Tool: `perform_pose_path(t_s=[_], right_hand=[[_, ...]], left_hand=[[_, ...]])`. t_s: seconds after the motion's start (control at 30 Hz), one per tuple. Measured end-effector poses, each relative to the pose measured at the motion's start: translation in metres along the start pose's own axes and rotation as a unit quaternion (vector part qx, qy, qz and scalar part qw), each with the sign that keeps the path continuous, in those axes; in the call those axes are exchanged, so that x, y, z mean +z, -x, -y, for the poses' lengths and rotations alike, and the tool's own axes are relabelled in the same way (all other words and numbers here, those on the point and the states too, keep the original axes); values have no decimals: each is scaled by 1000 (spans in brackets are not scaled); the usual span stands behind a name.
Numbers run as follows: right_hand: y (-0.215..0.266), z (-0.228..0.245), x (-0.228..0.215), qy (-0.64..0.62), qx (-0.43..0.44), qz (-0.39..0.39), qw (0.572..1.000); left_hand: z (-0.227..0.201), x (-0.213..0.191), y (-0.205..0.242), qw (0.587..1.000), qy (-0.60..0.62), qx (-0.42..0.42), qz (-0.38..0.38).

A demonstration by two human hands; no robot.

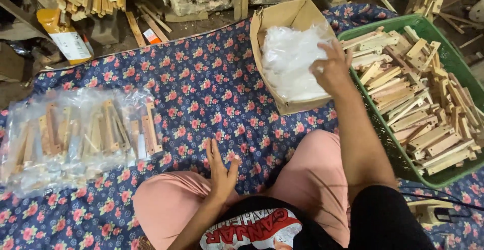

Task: The person packs wooden sticks into plastic bags, picking pieces from a green bin and a cardboard box and placing them into the bags.

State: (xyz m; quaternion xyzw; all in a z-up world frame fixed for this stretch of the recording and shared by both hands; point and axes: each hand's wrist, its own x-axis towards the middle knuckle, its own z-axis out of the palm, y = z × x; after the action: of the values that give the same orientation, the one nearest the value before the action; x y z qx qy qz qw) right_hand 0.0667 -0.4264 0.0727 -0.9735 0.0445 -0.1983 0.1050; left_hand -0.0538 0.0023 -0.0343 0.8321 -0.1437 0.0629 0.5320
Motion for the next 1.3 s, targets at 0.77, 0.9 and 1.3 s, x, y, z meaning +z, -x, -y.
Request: perform_pose_path(t_s=[0.77,0.9,1.3], right_hand=[[174,229,61,-366,-43,354,859],[167,220,56,-468,-55,445,761],[160,240,-2,-406,-152,118,893]], left_hand=[[-15,-17,14,979,58,-178,83],[-49,-44,14,976,71,-185,89],[-101,-46,-30,946,-304,36,109]])
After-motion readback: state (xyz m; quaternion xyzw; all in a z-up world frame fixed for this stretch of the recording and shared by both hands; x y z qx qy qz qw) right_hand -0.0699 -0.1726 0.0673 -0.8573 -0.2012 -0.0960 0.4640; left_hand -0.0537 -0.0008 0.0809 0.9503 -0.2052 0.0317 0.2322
